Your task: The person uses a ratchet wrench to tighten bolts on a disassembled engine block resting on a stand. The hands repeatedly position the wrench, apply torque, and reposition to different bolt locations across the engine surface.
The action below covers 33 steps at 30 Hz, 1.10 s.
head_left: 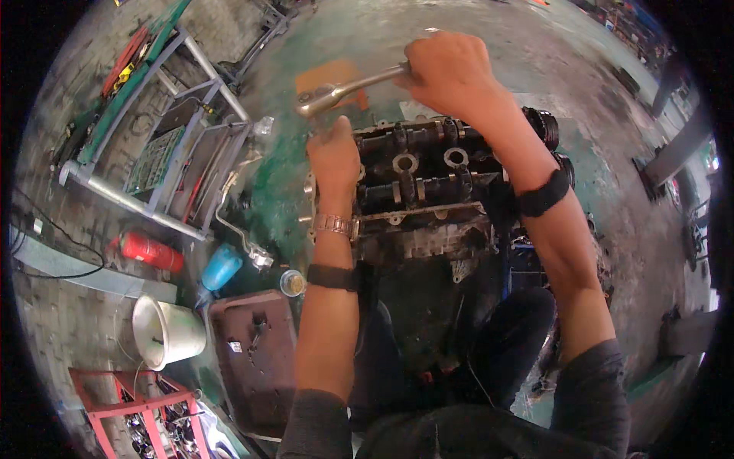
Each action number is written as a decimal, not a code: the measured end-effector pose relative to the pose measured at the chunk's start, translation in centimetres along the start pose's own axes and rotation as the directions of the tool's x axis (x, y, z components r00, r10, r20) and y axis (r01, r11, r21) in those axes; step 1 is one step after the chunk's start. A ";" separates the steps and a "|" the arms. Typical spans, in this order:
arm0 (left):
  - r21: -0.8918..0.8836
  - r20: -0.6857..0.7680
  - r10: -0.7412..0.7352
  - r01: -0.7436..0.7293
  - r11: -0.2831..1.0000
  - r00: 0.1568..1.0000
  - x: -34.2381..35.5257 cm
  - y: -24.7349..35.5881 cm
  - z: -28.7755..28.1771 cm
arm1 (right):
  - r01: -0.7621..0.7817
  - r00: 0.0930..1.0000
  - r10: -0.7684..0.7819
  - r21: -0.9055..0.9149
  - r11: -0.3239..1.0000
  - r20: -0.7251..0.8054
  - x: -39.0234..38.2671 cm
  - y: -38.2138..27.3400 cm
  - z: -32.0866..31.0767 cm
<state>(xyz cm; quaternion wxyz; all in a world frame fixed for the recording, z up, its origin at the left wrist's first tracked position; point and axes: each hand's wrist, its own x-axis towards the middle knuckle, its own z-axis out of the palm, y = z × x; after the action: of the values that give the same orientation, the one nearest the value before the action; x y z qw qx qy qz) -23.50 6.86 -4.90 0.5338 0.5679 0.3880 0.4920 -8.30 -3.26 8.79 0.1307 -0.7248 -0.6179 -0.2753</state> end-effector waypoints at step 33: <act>0.373 -0.317 0.367 -0.241 0.896 0.875 -2.4 1.9 1.9 | 0.058 0.986 -0.063 0.039 0.998 0.154 -7.5 -2.2 -6.5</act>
<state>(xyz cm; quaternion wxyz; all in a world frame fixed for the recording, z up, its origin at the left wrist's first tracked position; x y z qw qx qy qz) -22.36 3.93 -3.31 0.2635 0.5957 0.4631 0.6010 -12.59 -12.48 9.58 0.0861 -0.7227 -0.6525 -0.2111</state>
